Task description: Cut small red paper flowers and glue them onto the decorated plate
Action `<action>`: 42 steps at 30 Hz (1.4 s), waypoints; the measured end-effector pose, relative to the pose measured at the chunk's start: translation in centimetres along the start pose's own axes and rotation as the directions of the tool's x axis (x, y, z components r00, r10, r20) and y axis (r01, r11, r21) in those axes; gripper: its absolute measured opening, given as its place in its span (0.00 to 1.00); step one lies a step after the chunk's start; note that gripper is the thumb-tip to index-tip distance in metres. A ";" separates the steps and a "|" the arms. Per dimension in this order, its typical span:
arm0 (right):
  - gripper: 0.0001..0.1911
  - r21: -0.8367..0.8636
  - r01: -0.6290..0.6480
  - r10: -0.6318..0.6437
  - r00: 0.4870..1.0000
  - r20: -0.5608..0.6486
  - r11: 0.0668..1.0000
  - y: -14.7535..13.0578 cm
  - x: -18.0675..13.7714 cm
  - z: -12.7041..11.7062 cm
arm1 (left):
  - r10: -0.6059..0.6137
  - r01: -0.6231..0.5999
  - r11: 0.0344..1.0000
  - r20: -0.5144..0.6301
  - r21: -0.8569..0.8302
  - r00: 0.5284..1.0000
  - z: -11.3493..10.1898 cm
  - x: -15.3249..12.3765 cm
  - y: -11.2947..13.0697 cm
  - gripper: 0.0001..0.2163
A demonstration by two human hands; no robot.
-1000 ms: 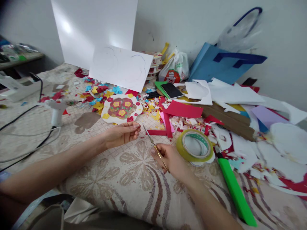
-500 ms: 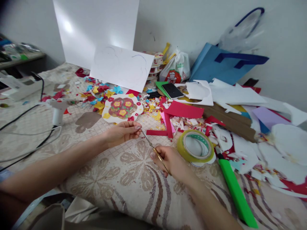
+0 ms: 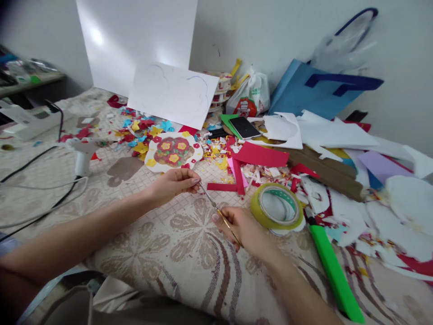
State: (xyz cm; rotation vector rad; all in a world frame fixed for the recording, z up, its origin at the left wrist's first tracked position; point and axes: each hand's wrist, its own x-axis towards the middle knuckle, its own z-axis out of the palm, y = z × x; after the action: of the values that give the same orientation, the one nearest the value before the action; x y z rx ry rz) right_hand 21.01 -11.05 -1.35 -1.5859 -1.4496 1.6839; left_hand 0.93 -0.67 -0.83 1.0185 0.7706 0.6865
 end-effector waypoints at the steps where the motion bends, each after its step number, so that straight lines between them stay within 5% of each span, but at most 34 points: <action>1: 0.20 0.000 -0.005 0.005 1.000 -0.001 1.000 0.0 0.0 0.0 | 0.000 0.000 1.000 -0.002 0.011 1.000 0.0 0.0 0.0 0.03; 21: 0.20 -0.221 0.042 -0.062 0.994 -0.088 0.974 0.3 0.1 0.0 | 0.023 -0.022 0.993 -0.006 0.114 1.000 -0.1 -0.1 0.0 0.03; 33: 0.23 -0.511 0.139 -0.248 0.957 -0.152 0.848 -0.9 -0.2 0.2 | 0.009 -0.007 0.997 -0.027 0.080 1.000 0.0 0.0 -0.2 0.02; 42: 0.21 -0.570 0.115 -0.256 0.951 -0.173 0.813 -1.4 -0.2 0.3 | -0.029 0.029 0.999 0.004 0.014 1.000 0.1 -0.1 0.0 0.05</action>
State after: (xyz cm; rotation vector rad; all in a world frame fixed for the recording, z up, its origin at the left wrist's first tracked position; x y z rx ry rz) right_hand 20.31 -10.83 -0.06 -1.7763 -2.0002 0.9495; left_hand 0.91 -0.79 -0.75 1.0195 0.7861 0.6551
